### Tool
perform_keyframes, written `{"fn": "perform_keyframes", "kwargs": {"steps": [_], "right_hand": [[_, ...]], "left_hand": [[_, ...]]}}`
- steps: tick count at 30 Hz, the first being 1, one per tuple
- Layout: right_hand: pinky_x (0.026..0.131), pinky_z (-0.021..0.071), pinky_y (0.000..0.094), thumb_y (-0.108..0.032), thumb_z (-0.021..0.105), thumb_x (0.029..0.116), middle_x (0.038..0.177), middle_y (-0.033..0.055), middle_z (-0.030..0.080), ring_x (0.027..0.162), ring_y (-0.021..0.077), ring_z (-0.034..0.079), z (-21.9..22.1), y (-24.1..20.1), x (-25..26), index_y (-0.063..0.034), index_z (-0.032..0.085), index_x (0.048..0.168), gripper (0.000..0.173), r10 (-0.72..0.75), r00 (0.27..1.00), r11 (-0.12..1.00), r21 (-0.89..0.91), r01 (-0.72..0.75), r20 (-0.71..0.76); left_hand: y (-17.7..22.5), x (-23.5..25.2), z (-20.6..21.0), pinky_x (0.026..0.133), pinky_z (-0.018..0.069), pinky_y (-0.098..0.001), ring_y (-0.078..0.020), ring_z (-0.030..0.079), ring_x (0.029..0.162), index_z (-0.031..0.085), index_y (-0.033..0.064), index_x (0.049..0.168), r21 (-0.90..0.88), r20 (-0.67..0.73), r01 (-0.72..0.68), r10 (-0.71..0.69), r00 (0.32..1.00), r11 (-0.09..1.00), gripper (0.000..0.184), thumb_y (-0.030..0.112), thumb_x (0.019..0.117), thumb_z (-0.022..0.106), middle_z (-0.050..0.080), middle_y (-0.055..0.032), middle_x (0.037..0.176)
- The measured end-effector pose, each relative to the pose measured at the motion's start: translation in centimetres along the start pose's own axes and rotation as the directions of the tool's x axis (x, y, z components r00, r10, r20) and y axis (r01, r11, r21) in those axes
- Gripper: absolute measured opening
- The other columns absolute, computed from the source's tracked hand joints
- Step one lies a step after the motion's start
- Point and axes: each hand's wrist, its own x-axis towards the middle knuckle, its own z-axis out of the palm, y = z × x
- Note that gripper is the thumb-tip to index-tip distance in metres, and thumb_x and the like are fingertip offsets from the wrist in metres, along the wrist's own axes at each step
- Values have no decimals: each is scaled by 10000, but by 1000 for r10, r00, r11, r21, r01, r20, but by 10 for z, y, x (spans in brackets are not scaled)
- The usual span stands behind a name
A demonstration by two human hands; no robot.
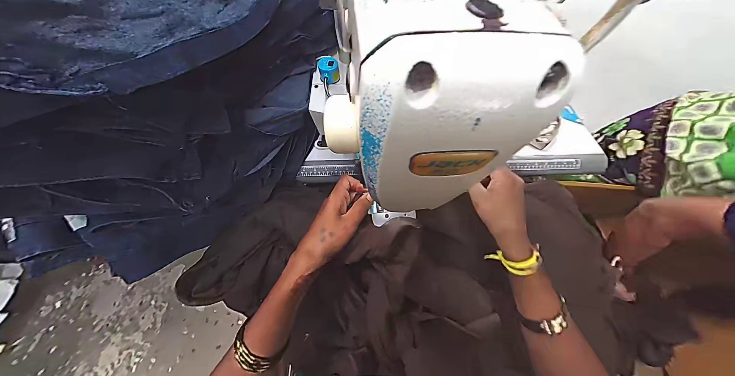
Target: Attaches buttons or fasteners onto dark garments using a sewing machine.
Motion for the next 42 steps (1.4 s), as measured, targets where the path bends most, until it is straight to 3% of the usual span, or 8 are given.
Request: {"fn": "perform_keyframes", "kwargs": {"steps": [3,14,25,29,32,35,37,42], "right_hand": [[760,527,605,-81,644,963,975,234,693,894,416,691,5,26,25,23,737,1038,158,-92,996,982,-167,89,-11],[719,542,583,-78,698,938,988,264,670,924,465,671,27,42,45,50,722,961,132,-317,947,895,-314,316,51],[765,537,296,-137,656,946,888,155,734,811,183,694,2,23,6,16,766,964,189,-259,961,966,-14,259,-101],[706,520,244,-115,697,891,847,101,708,753,106,649,2,-9,6,4,740,913,128,-338,938,936,83,343,-73],[613,517,262,-156,703,875,750,86,675,681,143,644,7,-22,-2,-38,680,816,135,-562,822,823,38,567,-93],[582,508,306,-151,584,1006,712,85,655,643,205,633,19,-32,-17,-53,654,856,192,-846,531,533,-31,846,-44],[542,450,322,-109,547,997,636,62,614,594,211,608,25,-45,-13,-72,648,778,244,-898,440,436,-104,894,14],[538,471,355,-94,632,904,667,86,649,656,241,657,26,-50,-11,-68,700,735,184,-861,507,501,-110,858,36]], "left_hand": [[-3,1,2,690,488,-151,31,568,717,511,22,1120,-22,2,-10,10,1000,1000,141,82,998,549,575,45,822],[-6,-3,2,667,477,-146,29,550,683,503,45,1110,-33,3,-9,10,1000,999,126,88,998,545,556,66,789],[-7,4,0,658,464,-128,68,537,673,538,49,1087,72,-25,-24,26,999,997,125,133,1002,572,554,97,756],[-12,-17,-4,618,511,-382,-153,625,654,681,17,976,432,84,-286,277,957,855,335,325,1019,555,648,-72,728],[-2,-45,-49,632,481,-138,58,559,683,651,153,907,220,53,-275,270,961,936,247,360,1025,585,603,107,749],[7,-28,-111,679,549,-200,23,623,736,630,149,1060,-123,-614,103,-157,774,987,239,330,1078,476,637,107,817],[3,-3,-129,696,527,-211,20,604,775,606,173,1148,-143,-769,109,-179,614,984,294,426,1067,480,614,98,896],[-31,24,-116,1161,379,-462,-249,465,1404,157,66,1610,443,-436,-3,218,873,896,750,446,1057,491,416,-185,1556]]}}
